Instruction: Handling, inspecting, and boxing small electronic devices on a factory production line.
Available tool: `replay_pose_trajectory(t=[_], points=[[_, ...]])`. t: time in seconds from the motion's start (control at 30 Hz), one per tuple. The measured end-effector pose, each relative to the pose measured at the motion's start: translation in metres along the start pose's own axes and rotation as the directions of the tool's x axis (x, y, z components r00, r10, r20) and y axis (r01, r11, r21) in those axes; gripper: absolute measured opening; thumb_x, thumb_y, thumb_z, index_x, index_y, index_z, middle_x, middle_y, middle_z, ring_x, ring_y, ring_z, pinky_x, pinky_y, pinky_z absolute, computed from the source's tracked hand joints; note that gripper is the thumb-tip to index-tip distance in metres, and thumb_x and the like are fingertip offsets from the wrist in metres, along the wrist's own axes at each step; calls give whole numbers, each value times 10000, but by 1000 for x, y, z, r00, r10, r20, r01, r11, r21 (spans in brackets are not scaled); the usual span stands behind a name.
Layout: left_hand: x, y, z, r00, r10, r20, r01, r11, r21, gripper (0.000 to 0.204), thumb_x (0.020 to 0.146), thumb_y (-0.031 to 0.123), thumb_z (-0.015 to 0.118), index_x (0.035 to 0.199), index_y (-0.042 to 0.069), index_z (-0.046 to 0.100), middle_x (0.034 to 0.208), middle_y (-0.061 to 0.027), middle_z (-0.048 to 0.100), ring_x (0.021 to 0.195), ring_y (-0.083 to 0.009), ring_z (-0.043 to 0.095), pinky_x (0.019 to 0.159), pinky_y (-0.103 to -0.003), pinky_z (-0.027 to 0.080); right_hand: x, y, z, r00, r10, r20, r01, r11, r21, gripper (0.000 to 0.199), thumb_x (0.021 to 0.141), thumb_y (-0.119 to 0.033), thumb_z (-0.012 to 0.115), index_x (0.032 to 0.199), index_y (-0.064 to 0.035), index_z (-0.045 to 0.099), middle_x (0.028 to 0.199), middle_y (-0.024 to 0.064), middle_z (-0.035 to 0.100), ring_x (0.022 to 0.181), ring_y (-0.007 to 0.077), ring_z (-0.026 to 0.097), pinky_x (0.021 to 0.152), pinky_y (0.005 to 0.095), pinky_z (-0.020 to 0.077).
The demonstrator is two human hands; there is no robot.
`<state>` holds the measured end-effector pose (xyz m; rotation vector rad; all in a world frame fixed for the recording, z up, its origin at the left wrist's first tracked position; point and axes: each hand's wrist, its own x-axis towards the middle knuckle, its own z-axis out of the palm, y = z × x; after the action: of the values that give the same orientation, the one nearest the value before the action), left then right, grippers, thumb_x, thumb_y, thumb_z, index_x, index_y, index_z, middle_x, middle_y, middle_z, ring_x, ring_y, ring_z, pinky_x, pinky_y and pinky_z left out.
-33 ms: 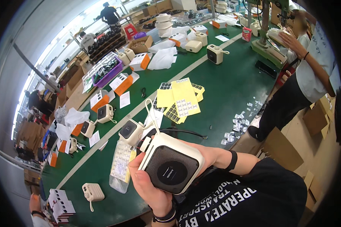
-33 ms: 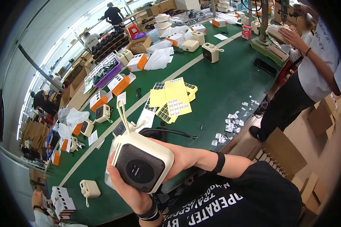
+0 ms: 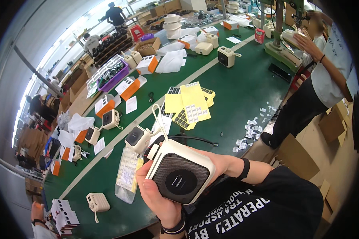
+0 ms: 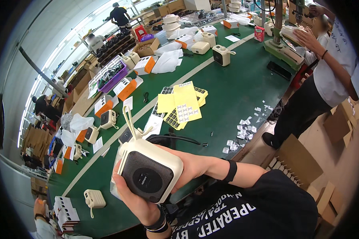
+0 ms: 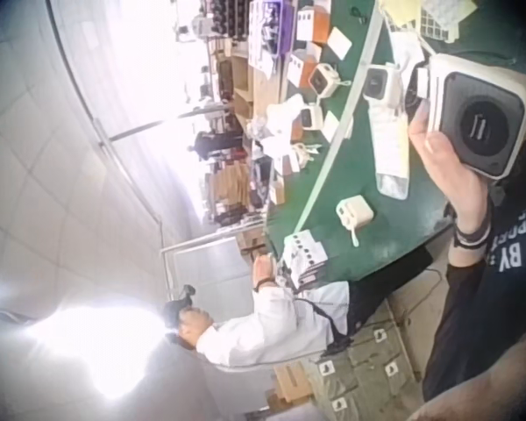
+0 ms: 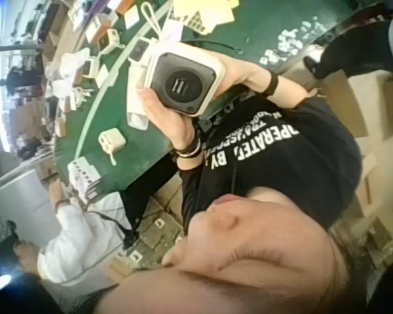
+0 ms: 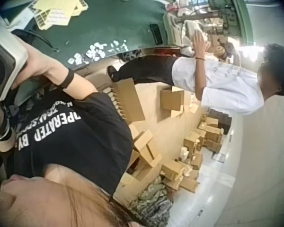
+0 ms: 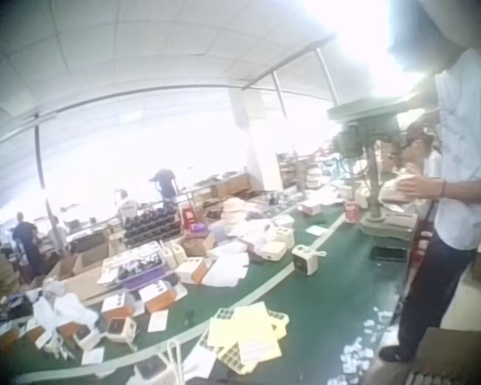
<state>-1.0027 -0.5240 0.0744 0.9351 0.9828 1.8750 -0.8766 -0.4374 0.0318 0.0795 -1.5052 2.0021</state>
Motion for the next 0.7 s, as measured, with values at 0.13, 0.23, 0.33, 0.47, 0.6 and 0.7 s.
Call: replay_pose_trajectory(t=[0.13,0.23,0.33,0.47,0.6,0.7], points=[[7,-11,-18,956,-288,52,291,919,-266,520,950,425,292,1276,23,338,1224,-110,455,1110,-190,461,920,-325,395,5,3,17,975,-167,-145,137,971,-195,1187,511,-187,851,1400,-32,80,1382,117,298,1246,180,340,1038,342,265],[11,-32,-32,992,-75,102,59,987,147,525,952,426,289,1336,67,284,1276,-113,400,1125,-203,449,956,-318,365,11,-16,33,929,-350,-124,151,659,-736,1044,567,-166,777,1375,29,146,1378,169,255,1238,265,317,1016,368,281],[0,-23,-39,982,-156,104,178,950,-257,694,896,549,314,1345,22,256,1330,-136,367,1197,-244,403,986,-376,349,15,-16,47,880,-468,-86,99,357,-929,943,562,-121,722,1349,42,228,1343,219,264,1153,350,353,974,416,311],[-10,-24,-52,970,-15,242,41,994,-102,773,862,635,235,1358,43,262,1347,-131,359,1227,-259,381,1024,-396,293,15,-15,58,872,-489,-12,55,123,-991,906,563,-164,765,1299,96,305,1353,245,272,1187,374,335,954,464,307],[-12,-21,-56,952,-202,230,283,868,-408,697,872,587,257,1353,83,280,1341,-119,365,1200,-279,404,1003,-407,326,16,-19,65,863,-505,-25,132,273,-953,860,656,-233,739,1322,65,283,1370,230,256,1220,365,310,981,448,277],[-13,-21,-56,962,-167,214,264,765,-588,668,869,564,284,1341,92,297,1324,-115,380,1175,-292,422,982,-437,347,19,-15,67,841,-531,-108,192,478,-857,778,735,-264,682,1334,29,281,1366,211,267,1232,339,301,999,426,258]])
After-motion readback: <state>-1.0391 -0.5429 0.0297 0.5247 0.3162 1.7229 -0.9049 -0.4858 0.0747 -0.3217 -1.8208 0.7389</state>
